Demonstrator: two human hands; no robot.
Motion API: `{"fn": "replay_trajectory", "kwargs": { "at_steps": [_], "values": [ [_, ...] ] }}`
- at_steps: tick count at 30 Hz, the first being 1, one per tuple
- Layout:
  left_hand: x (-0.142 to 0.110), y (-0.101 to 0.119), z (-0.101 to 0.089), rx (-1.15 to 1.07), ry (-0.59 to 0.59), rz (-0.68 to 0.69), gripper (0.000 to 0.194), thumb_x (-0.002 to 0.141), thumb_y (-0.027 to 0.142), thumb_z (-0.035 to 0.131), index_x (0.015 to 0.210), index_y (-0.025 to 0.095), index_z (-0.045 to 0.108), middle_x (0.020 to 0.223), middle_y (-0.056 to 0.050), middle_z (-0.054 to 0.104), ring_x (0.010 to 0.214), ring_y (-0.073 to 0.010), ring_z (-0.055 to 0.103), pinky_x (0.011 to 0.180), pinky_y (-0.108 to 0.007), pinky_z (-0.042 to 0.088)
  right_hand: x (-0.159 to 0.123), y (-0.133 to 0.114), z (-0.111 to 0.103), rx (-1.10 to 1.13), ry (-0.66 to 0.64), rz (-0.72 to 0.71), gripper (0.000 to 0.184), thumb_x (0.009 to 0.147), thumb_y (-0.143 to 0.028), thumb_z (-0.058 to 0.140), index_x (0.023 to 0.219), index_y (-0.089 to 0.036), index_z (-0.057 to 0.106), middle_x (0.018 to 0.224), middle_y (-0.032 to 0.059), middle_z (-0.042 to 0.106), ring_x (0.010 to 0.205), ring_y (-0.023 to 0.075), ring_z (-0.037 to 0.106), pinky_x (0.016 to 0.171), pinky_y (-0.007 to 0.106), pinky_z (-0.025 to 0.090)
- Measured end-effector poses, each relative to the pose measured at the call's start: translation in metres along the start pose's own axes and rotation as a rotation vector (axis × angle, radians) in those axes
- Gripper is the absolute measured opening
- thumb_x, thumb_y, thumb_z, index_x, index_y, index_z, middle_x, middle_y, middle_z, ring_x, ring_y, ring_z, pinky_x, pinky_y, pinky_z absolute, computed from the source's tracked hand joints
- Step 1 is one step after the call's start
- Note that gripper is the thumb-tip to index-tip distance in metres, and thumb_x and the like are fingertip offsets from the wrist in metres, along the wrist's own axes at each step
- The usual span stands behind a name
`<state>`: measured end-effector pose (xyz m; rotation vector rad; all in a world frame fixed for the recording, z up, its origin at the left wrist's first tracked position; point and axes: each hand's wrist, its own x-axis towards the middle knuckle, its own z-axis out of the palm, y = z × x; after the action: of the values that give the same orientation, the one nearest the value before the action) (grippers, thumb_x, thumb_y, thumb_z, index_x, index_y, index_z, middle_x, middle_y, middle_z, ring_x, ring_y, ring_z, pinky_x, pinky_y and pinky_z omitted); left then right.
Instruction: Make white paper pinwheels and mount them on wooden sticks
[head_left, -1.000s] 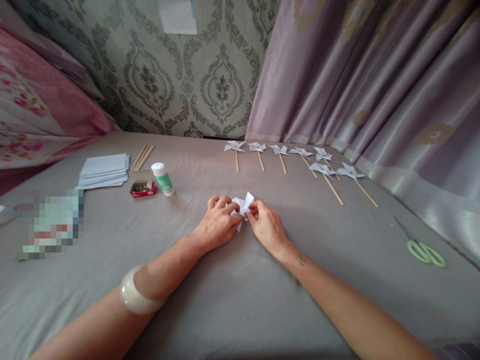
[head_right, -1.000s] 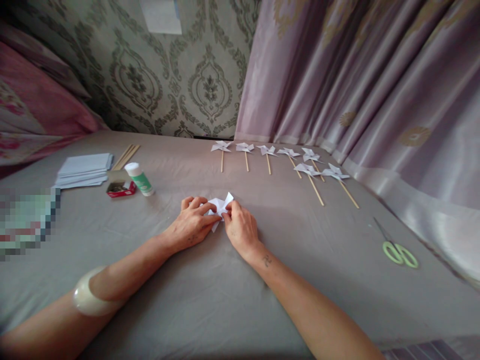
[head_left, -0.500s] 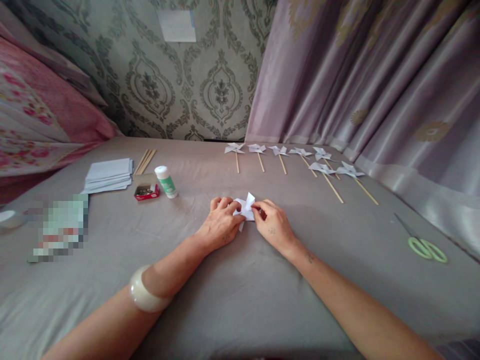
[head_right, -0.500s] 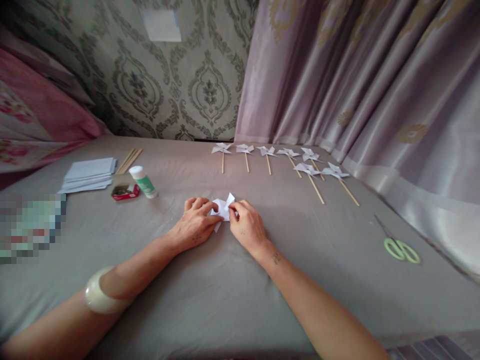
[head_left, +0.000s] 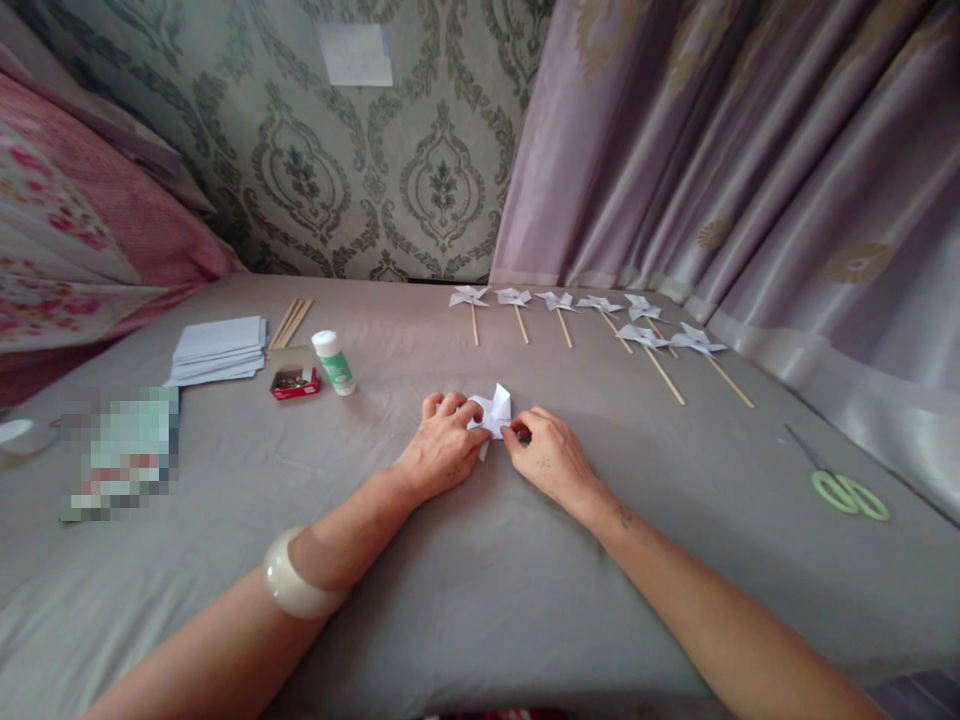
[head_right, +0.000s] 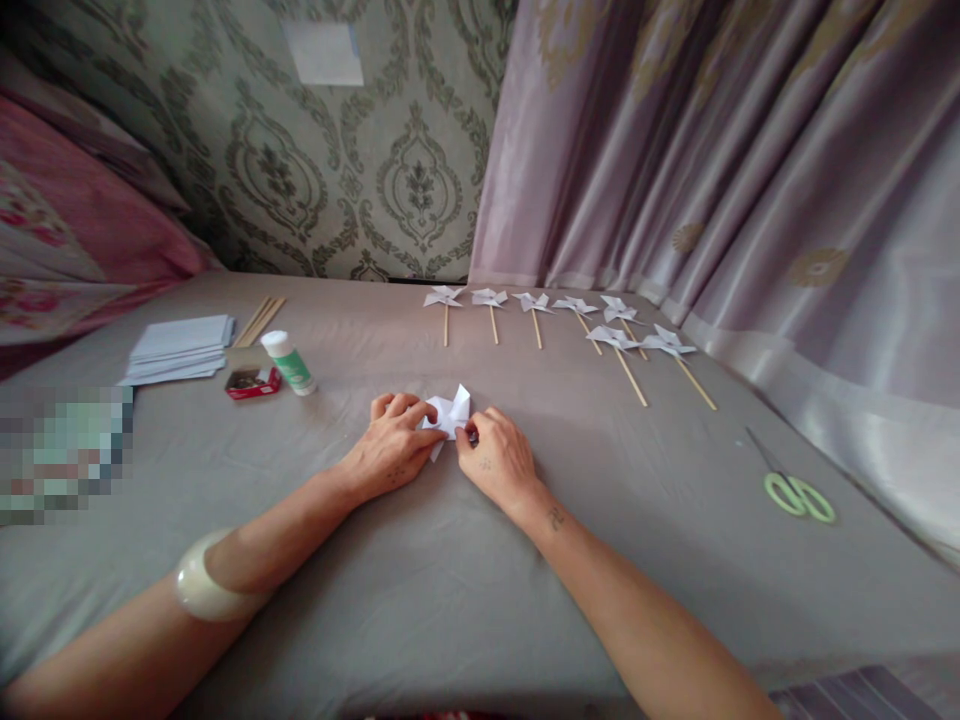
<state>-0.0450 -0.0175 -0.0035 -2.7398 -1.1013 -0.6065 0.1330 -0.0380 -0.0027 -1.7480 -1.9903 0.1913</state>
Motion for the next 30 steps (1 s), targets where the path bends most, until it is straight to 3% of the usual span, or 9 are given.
{"fn": "replay_trajectory", "kwargs": {
  "at_steps": [30],
  "values": [
    [-0.0001, -0.0004, -0.0016, -0.011, 0.003, 0.003, 0.020, 0.084, 0.020, 0.055, 0.092, 0.027, 0.072, 0.099, -0.005, 0.064, 0.098, -0.0253, 0.046, 0.088, -0.047, 0.029, 0.0049, 0.0049, 0.0085, 0.089, -0.031, 0.024, 0.013, 0.086, -0.026, 0.057, 0.080, -0.018, 0.065, 0.084, 0.0055, 0.066, 0.075, 0.0164, 0.061, 0.068, 0.027, 0.042]
  ]
}}
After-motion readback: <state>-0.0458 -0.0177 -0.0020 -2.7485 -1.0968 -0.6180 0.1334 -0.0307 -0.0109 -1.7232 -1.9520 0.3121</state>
